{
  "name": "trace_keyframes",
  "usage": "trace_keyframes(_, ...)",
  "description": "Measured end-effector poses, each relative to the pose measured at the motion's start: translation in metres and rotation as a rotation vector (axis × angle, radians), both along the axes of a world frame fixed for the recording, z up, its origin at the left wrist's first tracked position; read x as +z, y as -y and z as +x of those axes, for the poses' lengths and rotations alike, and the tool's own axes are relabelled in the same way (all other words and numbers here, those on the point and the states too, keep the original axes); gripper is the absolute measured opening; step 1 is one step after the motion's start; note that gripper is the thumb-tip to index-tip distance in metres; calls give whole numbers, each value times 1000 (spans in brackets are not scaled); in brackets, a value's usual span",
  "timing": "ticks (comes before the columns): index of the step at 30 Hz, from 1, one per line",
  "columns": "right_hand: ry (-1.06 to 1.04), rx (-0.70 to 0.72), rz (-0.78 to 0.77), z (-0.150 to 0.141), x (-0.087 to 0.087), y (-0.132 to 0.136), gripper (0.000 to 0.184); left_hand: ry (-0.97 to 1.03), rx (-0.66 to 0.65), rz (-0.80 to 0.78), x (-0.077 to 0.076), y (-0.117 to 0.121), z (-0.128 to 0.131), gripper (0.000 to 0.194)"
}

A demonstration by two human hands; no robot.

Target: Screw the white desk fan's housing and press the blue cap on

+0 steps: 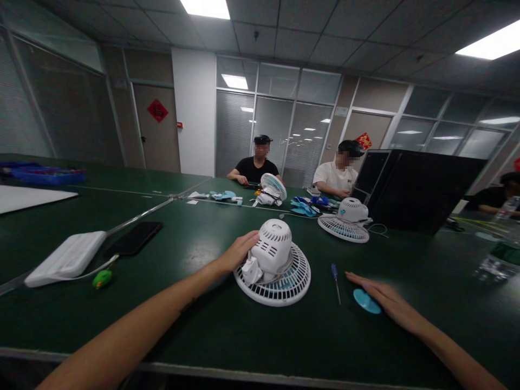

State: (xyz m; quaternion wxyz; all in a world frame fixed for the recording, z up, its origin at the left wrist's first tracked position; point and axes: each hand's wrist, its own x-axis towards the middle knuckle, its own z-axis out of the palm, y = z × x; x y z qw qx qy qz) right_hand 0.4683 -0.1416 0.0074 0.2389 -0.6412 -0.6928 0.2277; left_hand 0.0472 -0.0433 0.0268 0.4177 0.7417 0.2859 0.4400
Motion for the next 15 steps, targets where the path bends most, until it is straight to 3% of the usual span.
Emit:
trace_keyframes(5,-20,-10,8,-5,1,6,69,-39,45,36,7,4,-2,55)
trace_keyframes(11,79,-145,113,10,1,1,62,-305,185,214,20,15,-4,62)
trace_keyframes(15,128,-75,113,17,4,0,52,-430,243,312,20,27,4,76)
